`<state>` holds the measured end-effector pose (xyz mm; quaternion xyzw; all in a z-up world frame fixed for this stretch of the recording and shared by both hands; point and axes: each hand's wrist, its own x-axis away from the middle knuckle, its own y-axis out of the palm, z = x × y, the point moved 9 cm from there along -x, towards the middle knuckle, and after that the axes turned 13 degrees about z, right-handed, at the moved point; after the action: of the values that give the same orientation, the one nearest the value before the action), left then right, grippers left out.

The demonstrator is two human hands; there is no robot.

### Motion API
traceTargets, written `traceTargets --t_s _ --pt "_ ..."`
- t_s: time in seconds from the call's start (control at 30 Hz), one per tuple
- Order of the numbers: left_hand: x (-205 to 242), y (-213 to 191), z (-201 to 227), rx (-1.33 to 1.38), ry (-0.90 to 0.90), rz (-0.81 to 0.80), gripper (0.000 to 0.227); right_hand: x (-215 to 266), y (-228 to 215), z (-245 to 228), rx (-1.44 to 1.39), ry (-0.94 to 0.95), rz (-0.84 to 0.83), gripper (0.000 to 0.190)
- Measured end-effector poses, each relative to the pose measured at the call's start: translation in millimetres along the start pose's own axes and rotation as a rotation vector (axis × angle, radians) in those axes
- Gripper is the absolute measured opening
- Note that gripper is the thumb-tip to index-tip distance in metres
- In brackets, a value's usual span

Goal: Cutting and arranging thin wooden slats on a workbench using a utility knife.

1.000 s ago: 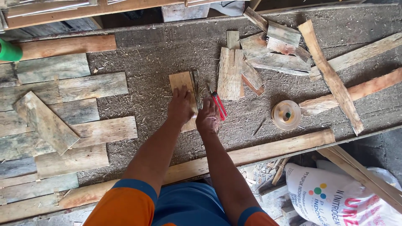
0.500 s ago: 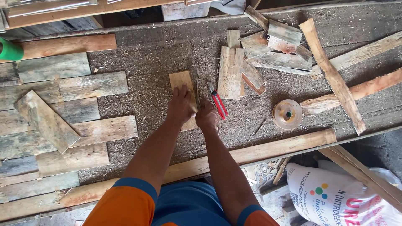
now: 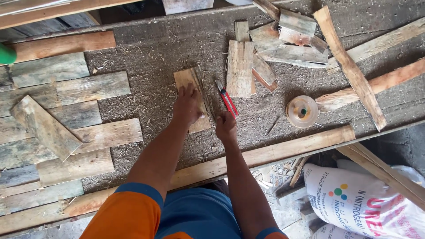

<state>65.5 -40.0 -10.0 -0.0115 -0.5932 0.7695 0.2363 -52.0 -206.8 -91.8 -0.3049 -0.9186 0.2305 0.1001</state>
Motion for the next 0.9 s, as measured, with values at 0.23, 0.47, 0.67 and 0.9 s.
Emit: traceTargets --t_s 0.23,0.47,0.67,0.9 --pt "-8.5 26.7 -7.3 -0.088 0.041 0.048 0.114 -4.7 12.7 -37.3 0.373 -0.065 -0.056 0.03" --pt "-15.4 29.9 -5.8 -0.152 0.091 0.088 0.12 -13.6 -5.9 -56.8 0.575 -0.105 0.045 0.053" --pt "-6.0 27.4 0.9 -0.101 0.037 -0.011 0.114 -49.6 -28.5 -46.8 0.816 -0.15 0.054 0.061" --pt "-13.5 33.1 -2.2 -0.096 0.042 0.006 0.115 -70.8 -24.8 -49.0 0.974 -0.237 -0.11 0.034"
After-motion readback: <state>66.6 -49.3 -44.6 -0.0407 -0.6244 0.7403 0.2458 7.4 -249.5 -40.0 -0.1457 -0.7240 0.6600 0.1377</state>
